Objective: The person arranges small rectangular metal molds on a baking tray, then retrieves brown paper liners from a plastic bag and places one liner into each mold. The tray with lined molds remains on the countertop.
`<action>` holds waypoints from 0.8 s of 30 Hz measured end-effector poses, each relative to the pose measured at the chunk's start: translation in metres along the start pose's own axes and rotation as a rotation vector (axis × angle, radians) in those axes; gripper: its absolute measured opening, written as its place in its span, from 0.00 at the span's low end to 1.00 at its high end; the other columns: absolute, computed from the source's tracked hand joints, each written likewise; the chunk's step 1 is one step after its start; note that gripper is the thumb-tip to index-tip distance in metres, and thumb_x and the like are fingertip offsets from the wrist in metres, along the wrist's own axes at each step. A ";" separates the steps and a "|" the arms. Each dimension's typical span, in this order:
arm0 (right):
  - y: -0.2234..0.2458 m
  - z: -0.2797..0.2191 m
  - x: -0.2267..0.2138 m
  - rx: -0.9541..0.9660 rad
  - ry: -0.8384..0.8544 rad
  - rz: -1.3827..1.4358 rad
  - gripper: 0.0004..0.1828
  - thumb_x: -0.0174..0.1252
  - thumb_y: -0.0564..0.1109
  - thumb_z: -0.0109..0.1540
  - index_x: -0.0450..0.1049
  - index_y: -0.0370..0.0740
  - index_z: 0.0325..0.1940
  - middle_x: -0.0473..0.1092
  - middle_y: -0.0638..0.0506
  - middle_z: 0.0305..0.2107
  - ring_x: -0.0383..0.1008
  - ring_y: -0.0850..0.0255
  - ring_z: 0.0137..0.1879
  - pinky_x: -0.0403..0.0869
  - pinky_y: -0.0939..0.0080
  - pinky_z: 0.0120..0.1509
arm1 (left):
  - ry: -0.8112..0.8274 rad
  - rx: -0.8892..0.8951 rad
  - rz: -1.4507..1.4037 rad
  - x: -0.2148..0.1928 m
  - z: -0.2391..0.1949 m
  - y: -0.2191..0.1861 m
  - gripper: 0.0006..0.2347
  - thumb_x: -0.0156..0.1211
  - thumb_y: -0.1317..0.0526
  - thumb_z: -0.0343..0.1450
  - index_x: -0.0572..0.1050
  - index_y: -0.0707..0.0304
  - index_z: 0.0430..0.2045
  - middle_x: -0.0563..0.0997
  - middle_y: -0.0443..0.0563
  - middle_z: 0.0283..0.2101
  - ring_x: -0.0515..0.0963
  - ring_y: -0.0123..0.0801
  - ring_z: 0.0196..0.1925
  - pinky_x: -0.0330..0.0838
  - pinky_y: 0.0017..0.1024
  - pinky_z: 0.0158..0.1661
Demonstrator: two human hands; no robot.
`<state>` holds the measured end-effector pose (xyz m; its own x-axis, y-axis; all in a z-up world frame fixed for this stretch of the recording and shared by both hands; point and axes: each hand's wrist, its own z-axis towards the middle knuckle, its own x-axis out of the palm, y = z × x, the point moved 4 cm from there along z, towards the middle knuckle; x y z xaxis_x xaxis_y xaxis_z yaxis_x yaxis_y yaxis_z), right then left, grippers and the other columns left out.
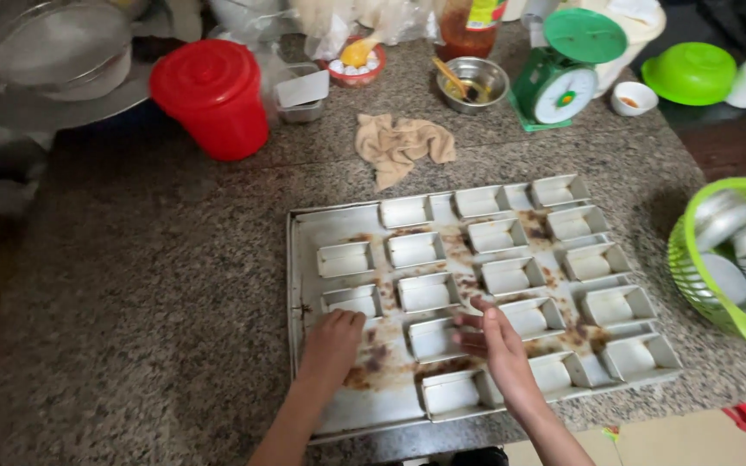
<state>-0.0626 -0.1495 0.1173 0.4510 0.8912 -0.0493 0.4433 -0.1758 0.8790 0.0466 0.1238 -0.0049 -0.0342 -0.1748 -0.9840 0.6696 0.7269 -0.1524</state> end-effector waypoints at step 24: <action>0.073 0.082 -0.524 -0.463 -0.869 -0.488 0.28 0.65 0.53 0.74 0.72 0.45 0.77 0.79 0.46 0.51 0.79 0.54 0.52 0.76 0.50 0.58 | -0.610 -0.106 -0.114 0.074 0.021 -0.096 0.27 0.70 0.54 0.68 0.83 0.53 0.66 0.89 0.50 0.60 0.89 0.42 0.61 0.80 0.42 0.63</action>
<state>-0.2030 -0.6635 0.1689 0.7785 0.1913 -0.5977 0.4708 0.4516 0.7579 -0.0044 0.0271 -0.0616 0.3490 -0.5796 -0.7364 0.6085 0.7378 -0.2923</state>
